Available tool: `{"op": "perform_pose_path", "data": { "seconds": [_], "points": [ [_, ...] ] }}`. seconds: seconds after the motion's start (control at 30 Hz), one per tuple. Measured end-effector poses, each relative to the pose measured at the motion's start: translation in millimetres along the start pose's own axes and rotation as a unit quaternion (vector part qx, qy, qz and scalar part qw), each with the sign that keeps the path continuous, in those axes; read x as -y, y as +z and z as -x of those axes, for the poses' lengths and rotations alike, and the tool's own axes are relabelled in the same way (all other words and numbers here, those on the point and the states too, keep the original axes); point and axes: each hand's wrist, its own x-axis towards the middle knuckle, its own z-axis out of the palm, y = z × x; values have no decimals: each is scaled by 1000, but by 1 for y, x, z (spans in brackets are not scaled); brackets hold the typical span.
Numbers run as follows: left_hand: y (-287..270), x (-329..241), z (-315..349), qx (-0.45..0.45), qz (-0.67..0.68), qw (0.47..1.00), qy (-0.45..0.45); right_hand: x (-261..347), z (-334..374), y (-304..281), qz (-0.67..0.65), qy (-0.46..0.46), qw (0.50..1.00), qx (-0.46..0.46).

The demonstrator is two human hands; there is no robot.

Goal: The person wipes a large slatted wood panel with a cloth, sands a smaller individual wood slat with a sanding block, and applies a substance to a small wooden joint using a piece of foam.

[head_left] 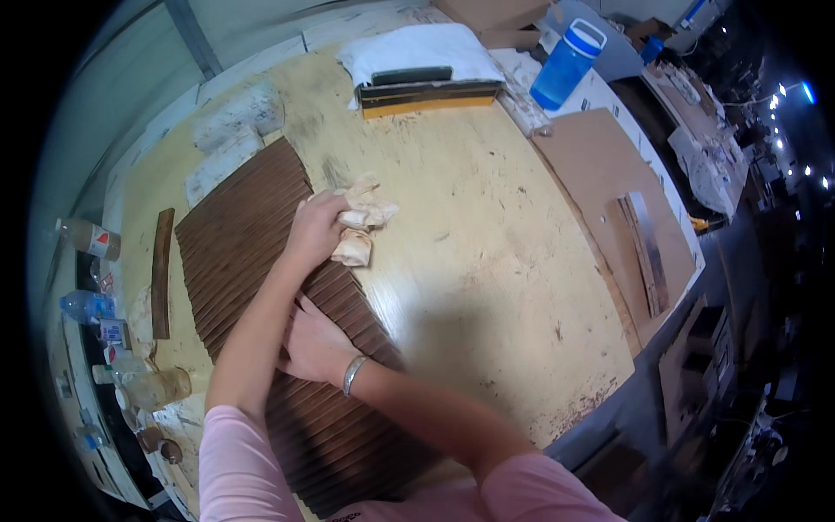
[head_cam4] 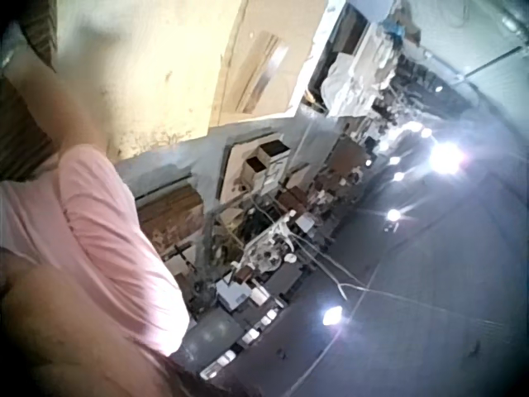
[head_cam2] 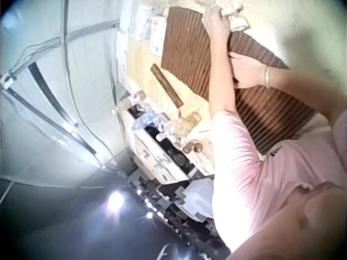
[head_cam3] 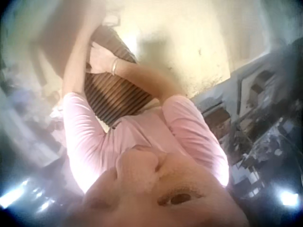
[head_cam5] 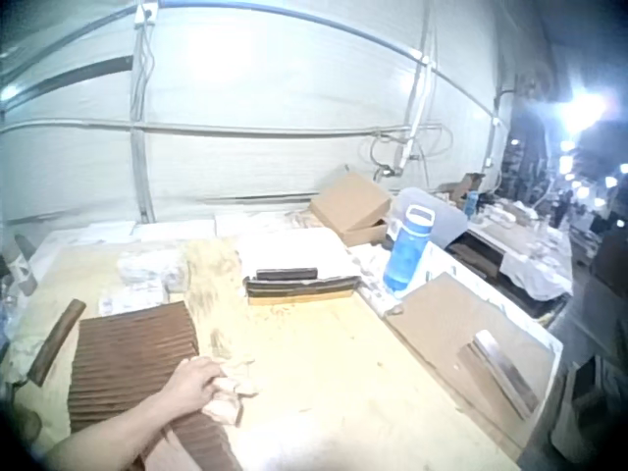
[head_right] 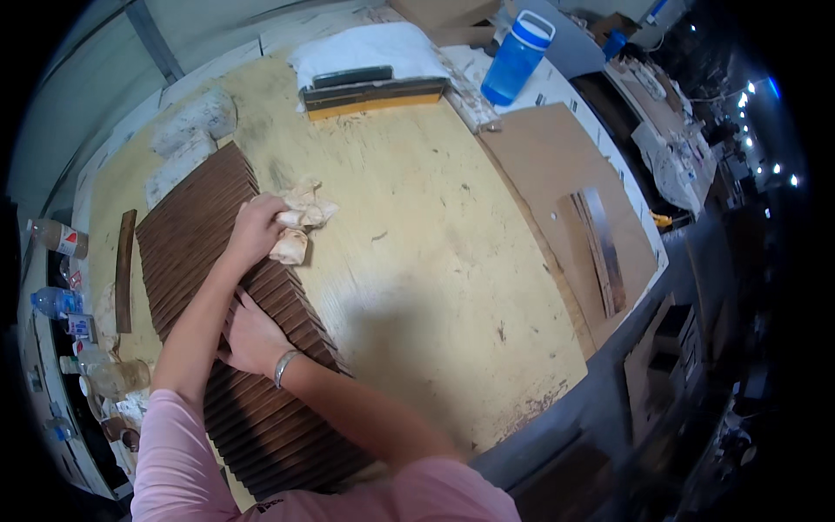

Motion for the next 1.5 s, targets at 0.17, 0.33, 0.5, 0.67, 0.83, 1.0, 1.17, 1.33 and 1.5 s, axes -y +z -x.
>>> {"op": "perform_pose_path", "data": {
  "seconds": [0.17, 0.33, 0.5, 0.67, 0.83, 1.0, 1.17, 1.33, 1.5],
  "points": [
    [-49, 29, 60, -4, 75, 983, -165, -13, 7, -2, -37, 38, 998, -38],
    [-4, 4, 16, -58, 13, 995, -85, 2, 3, -16, 4, 21, 998, 55],
    [-27, 18, 15, -127, 117, 980, -97, -3, 3, -6, 7, 10, 999, -33],
    [-55, 22, 87, -14, 32, 989, -141, -8, 5, -21, -36, 53, 996, 56],
    [-5, -7, 22, 15, -60, 994, -87, -1, 4, -2, -14, -7, 999, -39],
    [-32, 3, 35, 22, 44, 997, -61, -4, 5, 0, 17, 15, 997, -78],
    [-27, 1, 66, 18, -17, 997, -67, -6, 3, -18, -105, 66, 987, 100],
    [-1, -18, 17, 12, 6, 1000, -19, 0, -2, 20, 56, -14, 986, -159],
    [-44, -1, 71, 18, 96, 991, -96, -4, 4, -29, -197, 124, 958, 169]
  ]
}}
